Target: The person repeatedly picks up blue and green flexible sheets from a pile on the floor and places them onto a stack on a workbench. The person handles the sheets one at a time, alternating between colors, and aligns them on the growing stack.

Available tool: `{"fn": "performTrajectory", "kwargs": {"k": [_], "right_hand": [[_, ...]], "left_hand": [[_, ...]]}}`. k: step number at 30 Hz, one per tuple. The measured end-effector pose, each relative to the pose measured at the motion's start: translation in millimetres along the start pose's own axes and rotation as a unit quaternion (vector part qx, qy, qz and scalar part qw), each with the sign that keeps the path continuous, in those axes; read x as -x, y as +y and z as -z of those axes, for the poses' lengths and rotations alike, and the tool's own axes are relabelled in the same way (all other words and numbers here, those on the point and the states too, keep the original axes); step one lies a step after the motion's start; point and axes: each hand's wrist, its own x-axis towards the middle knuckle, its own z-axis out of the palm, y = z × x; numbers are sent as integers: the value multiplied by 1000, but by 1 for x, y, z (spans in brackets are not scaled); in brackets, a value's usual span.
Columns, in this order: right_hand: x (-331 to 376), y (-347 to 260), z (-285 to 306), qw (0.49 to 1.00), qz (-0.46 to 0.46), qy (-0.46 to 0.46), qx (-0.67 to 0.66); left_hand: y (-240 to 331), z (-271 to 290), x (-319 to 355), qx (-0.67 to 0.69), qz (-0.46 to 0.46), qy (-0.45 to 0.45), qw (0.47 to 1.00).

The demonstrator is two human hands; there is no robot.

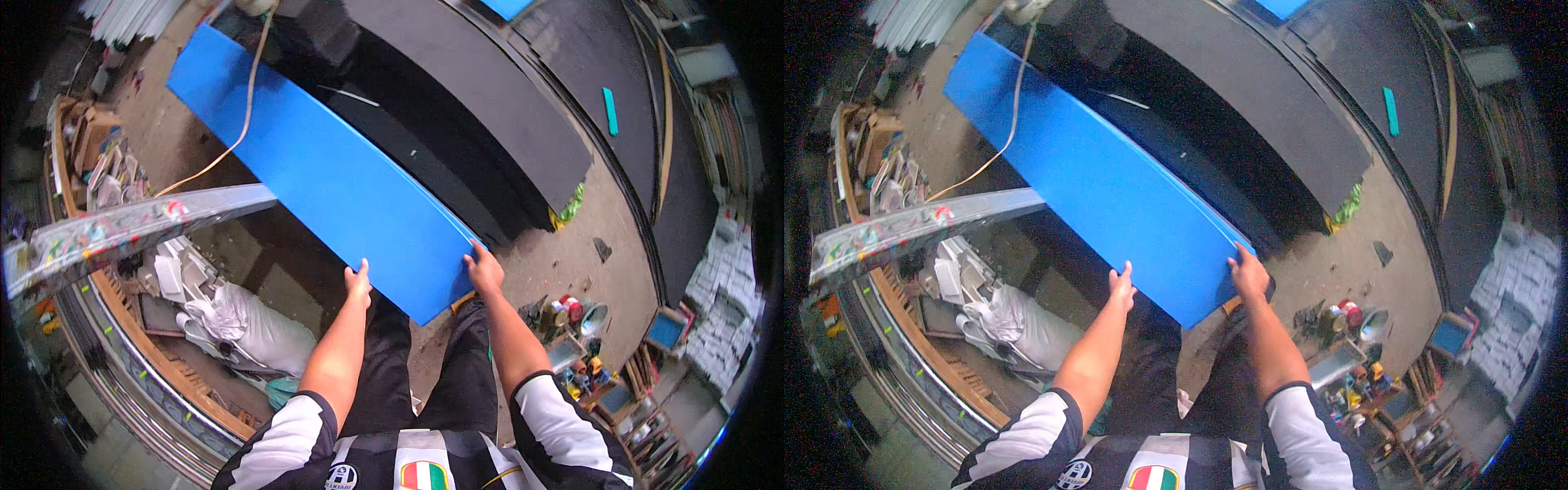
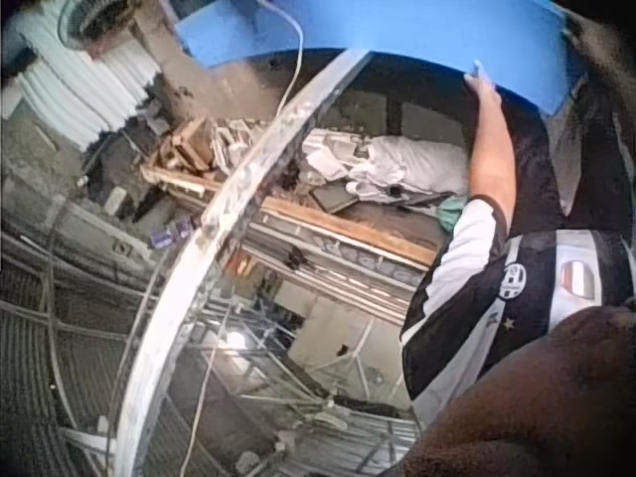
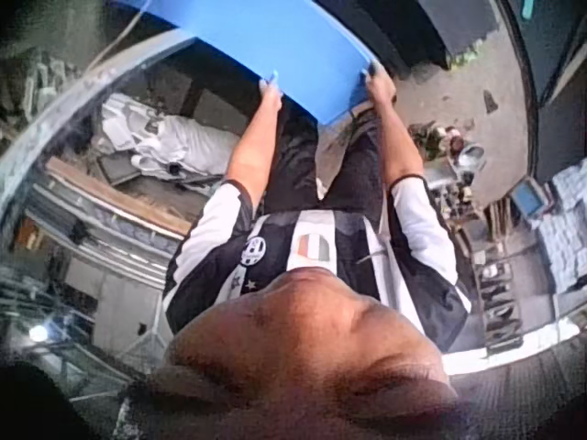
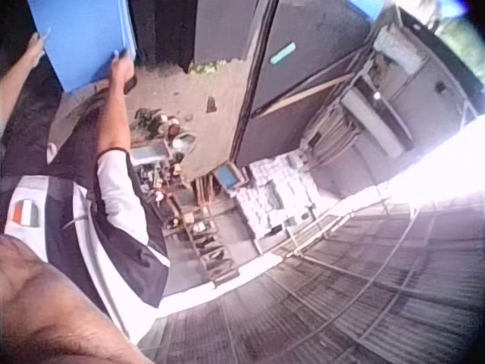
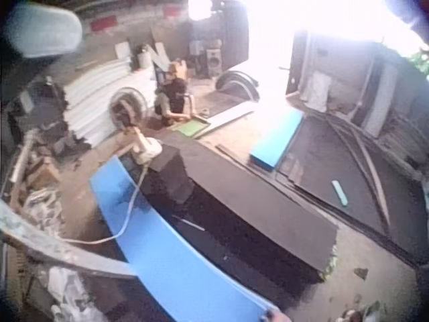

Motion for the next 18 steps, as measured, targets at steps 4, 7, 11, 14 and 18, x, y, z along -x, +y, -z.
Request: {"fn": "performTrajectory", "kwargs": {"k": [4,7,11,14,18], "right_hand": [[-11,-4,-3,1000,-9,3,-21],[-22,13,-8,996,9,16,-86],[-36,38,-25,981,94,67,-154],[-34,42,-29,982,103,90,-130],[-21,40,-30,988,57,125,-70]], "left_hand": [[-39,-5,-5,-46,6,4,999],[-48,-9,-14,-106,-12,56,993],[-46,-3,-24,-113,-21,59,992],[-41,-6,-17,-109,-8,59,992],[-54,-9,-7,-142,131,-38,980]]}}
